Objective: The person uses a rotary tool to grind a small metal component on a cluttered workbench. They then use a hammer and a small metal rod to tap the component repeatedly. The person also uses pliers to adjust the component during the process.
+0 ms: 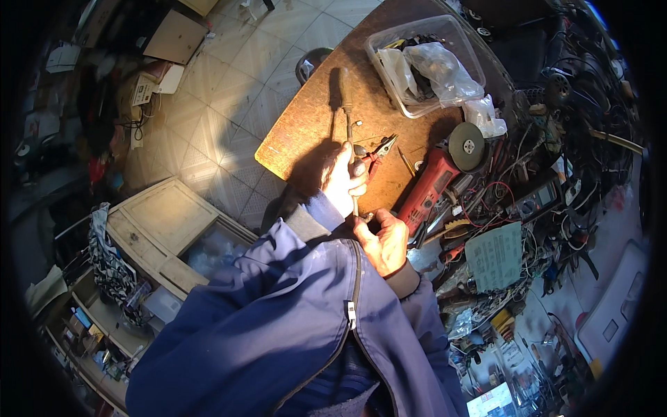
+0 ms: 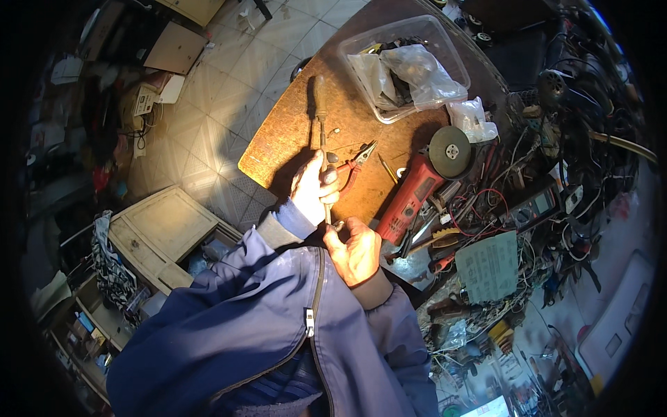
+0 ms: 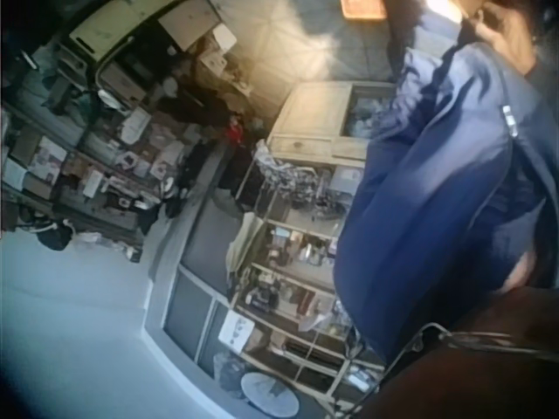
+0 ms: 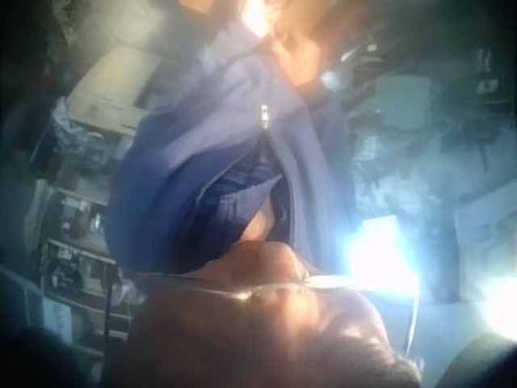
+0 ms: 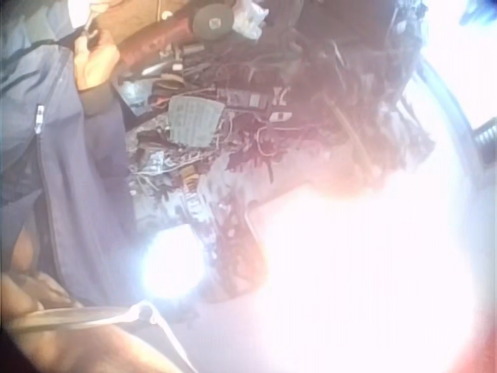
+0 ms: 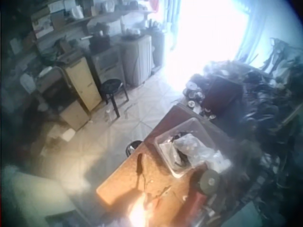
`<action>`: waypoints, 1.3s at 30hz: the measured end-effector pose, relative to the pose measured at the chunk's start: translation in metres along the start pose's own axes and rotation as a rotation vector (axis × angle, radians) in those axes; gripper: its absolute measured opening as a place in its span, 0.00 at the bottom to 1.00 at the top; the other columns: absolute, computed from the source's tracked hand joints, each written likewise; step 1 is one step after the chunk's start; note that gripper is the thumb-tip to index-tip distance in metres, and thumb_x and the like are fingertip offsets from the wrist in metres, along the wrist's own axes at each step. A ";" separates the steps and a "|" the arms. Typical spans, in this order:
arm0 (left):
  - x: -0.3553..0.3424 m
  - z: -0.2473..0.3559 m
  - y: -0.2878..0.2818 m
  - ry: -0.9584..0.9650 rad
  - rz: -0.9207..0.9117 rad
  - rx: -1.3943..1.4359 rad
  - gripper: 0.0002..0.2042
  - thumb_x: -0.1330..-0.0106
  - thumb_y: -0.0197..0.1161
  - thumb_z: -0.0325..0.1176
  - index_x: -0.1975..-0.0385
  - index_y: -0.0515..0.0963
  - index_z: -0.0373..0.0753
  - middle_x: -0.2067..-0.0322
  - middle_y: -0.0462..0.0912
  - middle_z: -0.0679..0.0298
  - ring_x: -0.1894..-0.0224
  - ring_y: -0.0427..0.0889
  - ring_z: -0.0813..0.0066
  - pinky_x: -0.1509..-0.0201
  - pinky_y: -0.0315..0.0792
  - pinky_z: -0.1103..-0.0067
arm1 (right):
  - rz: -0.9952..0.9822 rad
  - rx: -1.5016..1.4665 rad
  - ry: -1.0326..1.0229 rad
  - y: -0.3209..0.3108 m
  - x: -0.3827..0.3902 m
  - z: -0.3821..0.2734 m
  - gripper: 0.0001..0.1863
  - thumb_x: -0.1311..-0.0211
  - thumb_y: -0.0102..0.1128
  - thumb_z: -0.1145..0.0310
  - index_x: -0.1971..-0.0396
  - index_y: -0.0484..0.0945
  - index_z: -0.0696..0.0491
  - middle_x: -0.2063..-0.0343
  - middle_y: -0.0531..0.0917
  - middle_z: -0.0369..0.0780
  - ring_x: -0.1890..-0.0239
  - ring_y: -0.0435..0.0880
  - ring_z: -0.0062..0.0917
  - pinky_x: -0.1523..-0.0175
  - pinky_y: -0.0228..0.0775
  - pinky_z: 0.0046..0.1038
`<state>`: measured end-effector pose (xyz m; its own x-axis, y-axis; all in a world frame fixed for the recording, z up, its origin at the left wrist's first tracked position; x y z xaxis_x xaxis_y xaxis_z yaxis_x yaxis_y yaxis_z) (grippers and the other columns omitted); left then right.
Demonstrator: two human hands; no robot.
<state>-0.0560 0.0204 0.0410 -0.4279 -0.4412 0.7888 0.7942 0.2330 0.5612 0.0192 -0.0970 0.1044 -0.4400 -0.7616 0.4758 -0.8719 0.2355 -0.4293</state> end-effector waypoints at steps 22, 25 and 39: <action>-0.033 -0.011 -0.029 -0.017 0.016 0.079 0.16 0.21 0.52 0.52 0.62 0.74 0.47 0.80 0.68 0.73 0.86 0.57 0.85 0.83 0.54 0.84 | 0.081 0.086 -0.084 0.012 -0.027 -0.002 0.16 0.44 0.67 0.66 0.78 0.74 0.64 0.83 0.76 0.53 0.81 0.77 0.40 0.71 0.68 0.38; -0.034 -0.013 -0.029 -0.009 0.015 0.098 0.15 0.21 0.53 0.52 0.62 0.74 0.47 0.80 0.68 0.73 0.86 0.57 0.85 0.83 0.53 0.84 | 0.085 0.143 -0.139 0.009 -0.019 0.001 0.16 0.44 0.67 0.66 0.79 0.74 0.64 0.83 0.75 0.52 0.81 0.77 0.40 0.71 0.68 0.39; -0.034 -0.011 -0.029 -0.014 0.027 0.082 0.14 0.21 0.53 0.51 0.61 0.73 0.48 0.79 0.66 0.74 0.85 0.57 0.86 0.82 0.53 0.85 | 0.076 0.114 -0.098 0.012 -0.026 -0.004 0.15 0.47 0.67 0.66 0.77 0.75 0.64 0.82 0.77 0.53 0.79 0.79 0.44 0.70 0.70 0.39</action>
<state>-0.0594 0.0190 -0.0044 -0.4133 -0.4222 0.8068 0.7678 0.3147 0.5580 0.0194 -0.0719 0.0900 -0.4754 -0.8009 0.3640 -0.8046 0.2285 -0.5482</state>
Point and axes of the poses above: each hand's wrist, its own x-axis away from the middle knuckle, its own y-axis out of the palm, z = x × y, the point moved 2 cm from there along -x, towards the middle knuckle
